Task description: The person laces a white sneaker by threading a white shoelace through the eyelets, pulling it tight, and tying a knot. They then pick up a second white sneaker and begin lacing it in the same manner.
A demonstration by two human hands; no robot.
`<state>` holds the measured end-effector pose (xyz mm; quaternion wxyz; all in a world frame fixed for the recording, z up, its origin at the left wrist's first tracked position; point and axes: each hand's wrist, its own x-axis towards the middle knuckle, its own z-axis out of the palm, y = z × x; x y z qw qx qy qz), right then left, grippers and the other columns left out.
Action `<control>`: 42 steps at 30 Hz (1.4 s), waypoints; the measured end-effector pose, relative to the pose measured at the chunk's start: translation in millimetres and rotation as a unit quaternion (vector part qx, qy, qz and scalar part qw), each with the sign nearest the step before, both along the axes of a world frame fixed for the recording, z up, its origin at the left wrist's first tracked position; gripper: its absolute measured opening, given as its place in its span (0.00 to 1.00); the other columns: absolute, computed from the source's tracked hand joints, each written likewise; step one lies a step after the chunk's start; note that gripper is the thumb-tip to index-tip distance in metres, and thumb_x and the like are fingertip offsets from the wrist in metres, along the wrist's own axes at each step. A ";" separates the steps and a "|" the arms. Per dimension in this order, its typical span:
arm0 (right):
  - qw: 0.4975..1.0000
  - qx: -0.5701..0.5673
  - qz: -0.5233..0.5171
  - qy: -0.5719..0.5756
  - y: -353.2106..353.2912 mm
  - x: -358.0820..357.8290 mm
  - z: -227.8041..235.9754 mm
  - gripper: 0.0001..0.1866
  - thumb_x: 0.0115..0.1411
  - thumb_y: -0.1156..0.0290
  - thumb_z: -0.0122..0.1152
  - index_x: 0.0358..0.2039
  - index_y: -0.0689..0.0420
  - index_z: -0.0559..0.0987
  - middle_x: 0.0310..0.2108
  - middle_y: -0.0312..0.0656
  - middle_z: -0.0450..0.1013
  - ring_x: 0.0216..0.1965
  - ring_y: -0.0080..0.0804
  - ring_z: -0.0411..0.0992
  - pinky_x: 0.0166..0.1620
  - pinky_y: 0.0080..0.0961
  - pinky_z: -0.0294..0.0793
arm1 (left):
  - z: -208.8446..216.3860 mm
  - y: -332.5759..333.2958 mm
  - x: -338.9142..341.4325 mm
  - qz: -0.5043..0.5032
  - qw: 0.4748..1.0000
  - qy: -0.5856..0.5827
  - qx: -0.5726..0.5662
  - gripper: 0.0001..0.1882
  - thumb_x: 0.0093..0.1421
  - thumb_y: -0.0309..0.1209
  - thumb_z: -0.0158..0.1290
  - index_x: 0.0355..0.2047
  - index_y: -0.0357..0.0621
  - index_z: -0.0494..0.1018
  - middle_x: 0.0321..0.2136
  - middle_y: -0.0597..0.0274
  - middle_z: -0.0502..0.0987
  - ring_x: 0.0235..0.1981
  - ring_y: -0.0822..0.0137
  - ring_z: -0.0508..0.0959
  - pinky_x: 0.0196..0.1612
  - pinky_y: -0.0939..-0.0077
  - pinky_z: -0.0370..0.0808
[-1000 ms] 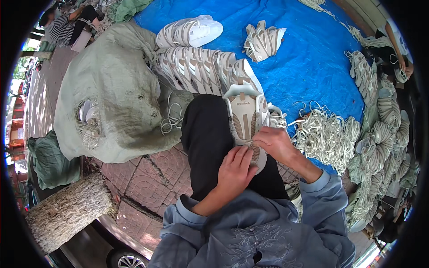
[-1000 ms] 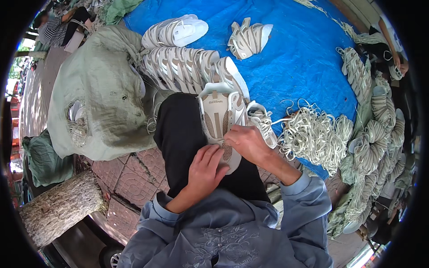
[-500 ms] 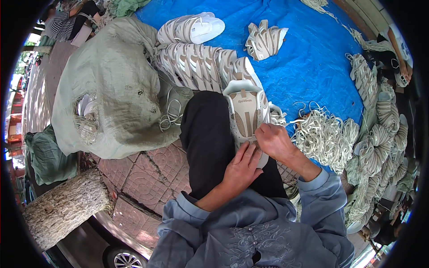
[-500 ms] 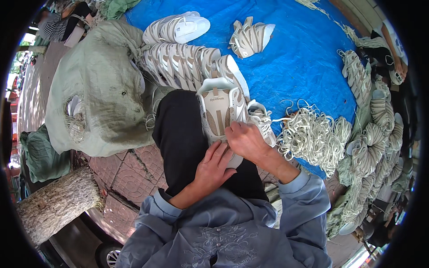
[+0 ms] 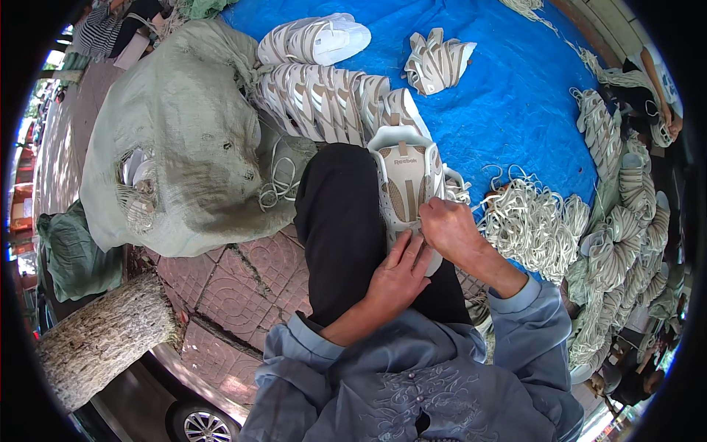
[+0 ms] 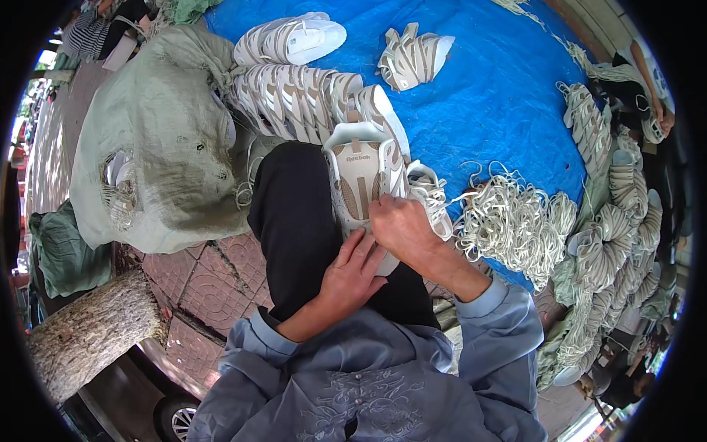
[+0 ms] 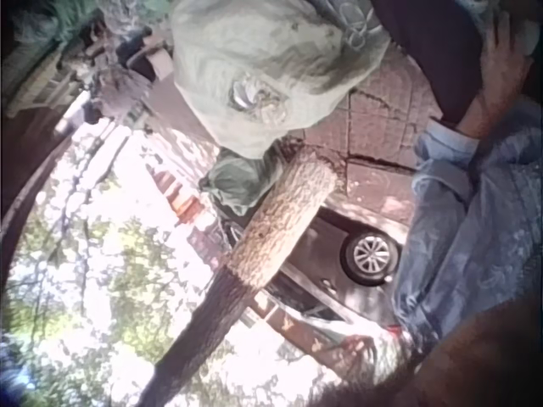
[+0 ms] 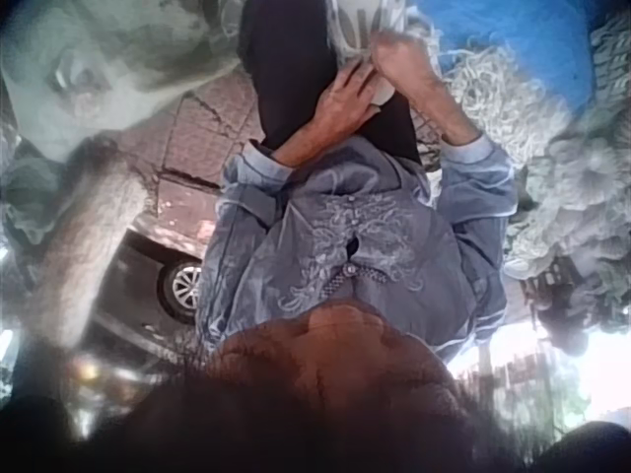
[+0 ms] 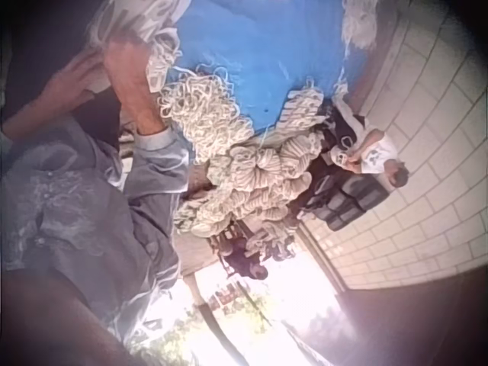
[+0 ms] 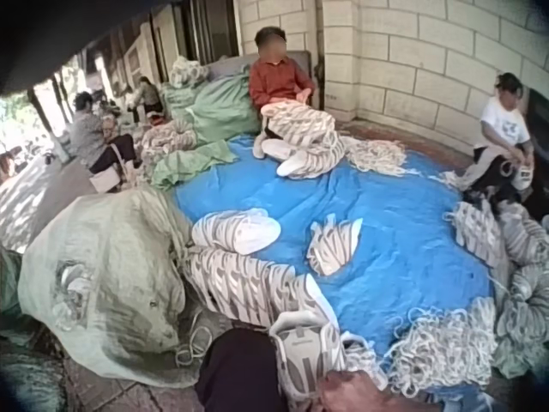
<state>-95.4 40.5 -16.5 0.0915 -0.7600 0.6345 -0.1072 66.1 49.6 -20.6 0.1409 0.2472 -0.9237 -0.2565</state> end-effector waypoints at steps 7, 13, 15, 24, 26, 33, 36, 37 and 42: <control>0.955 0.095 -0.009 -0.281 -20.9 -19.9 -10.2 0.03 0.34 0.73 0.57 0.12 0.58 0.74 0.16 0.40 0.70 0.19 0.33 0.71 0.25 0.27 0.69 | -2.0 1.0 2.1 0.000 1.000 0.007 -0.005 0.33 0.36 0.33 0.60 0.44 0.36 0.65 0.46 0.48 0.61 0.50 0.48 0.59 0.50 0.65 0.64; 0.824 0.317 -0.167 -0.439 -22.6 -25.3 -8.1 0.02 0.34 0.77 0.57 0.13 0.61 0.74 0.14 0.44 0.70 0.19 0.36 0.70 0.23 0.26 0.68 | -1.0 2.9 1.1 0.010 1.000 0.009 -0.007 0.31 0.36 0.32 0.60 0.43 0.37 0.66 0.46 0.49 0.61 0.50 0.48 0.59 0.49 0.65 0.65; 0.815 0.319 -0.171 -0.453 -21.6 -23.8 -7.6 0.03 0.35 0.77 0.58 0.14 0.62 0.74 0.16 0.45 0.70 0.20 0.37 0.70 0.24 0.26 0.68 | -0.5 3.2 0.8 0.014 1.000 0.008 -0.005 0.31 0.36 0.32 0.60 0.43 0.38 0.66 0.46 0.49 0.61 0.51 0.48 0.59 0.49 0.66 0.66; 0.989 -0.011 -0.024 -0.145 -4.2 -12.1 -8.9 0.01 0.38 0.77 0.53 0.14 0.58 0.72 0.18 0.42 0.66 0.24 0.38 0.70 0.27 0.31 0.70 | -0.7 1.7 0.6 0.007 1.000 0.016 -0.005 0.30 0.36 0.31 0.60 0.43 0.38 0.67 0.46 0.50 0.62 0.51 0.49 0.59 0.49 0.67 0.66; 0.992 -0.024 -0.028 -0.123 -3.7 -11.8 -8.6 0.01 0.38 0.78 0.52 0.15 0.58 0.72 0.18 0.43 0.66 0.24 0.39 0.70 0.26 0.31 0.70 | -1.0 1.6 1.0 0.006 1.000 0.023 -0.006 0.29 0.36 0.31 0.60 0.42 0.38 0.67 0.46 0.50 0.62 0.51 0.49 0.59 0.49 0.66 0.66; 0.979 0.006 -0.017 -0.201 -13.4 -3.2 -17.1 0.03 0.38 0.78 0.55 0.17 0.56 0.71 0.18 0.39 0.66 0.22 0.36 0.70 0.25 0.29 0.70 | -2.1 2.9 2.3 0.020 0.999 0.028 0.004 0.29 0.37 0.30 0.59 0.43 0.38 0.67 0.45 0.50 0.63 0.51 0.49 0.59 0.49 0.66 0.66; 0.983 0.008 -0.005 -0.183 -13.9 -0.4 -16.6 0.03 0.40 0.76 0.56 0.16 0.56 0.71 0.19 0.39 0.67 0.22 0.36 0.70 0.25 0.30 0.70 | -1.0 3.4 1.9 0.022 1.000 0.016 -0.011 0.28 0.37 0.29 0.59 0.42 0.39 0.67 0.45 0.51 0.63 0.51 0.49 0.60 0.49 0.66 0.66; 0.985 0.009 -0.009 -0.171 -13.3 -0.5 -14.9 0.03 0.40 0.76 0.56 0.16 0.56 0.71 0.19 0.39 0.67 0.22 0.37 0.70 0.25 0.29 0.70 | -0.1 2.8 2.3 0.024 0.999 0.025 -0.001 0.27 0.38 0.28 0.59 0.42 0.39 0.67 0.45 0.51 0.63 0.51 0.49 0.60 0.49 0.66 0.66; 0.974 -0.047 -0.002 -0.222 -8.2 -2.5 -5.2 0.03 0.40 0.77 0.58 0.17 0.57 0.72 0.20 0.40 0.68 0.22 0.36 0.70 0.26 0.28 0.69 | 2.2 -9.8 4.3 0.082 0.986 0.128 0.066 0.19 0.42 0.23 0.54 0.38 0.37 0.67 0.39 0.54 0.68 0.42 0.53 0.68 0.42 0.68 0.70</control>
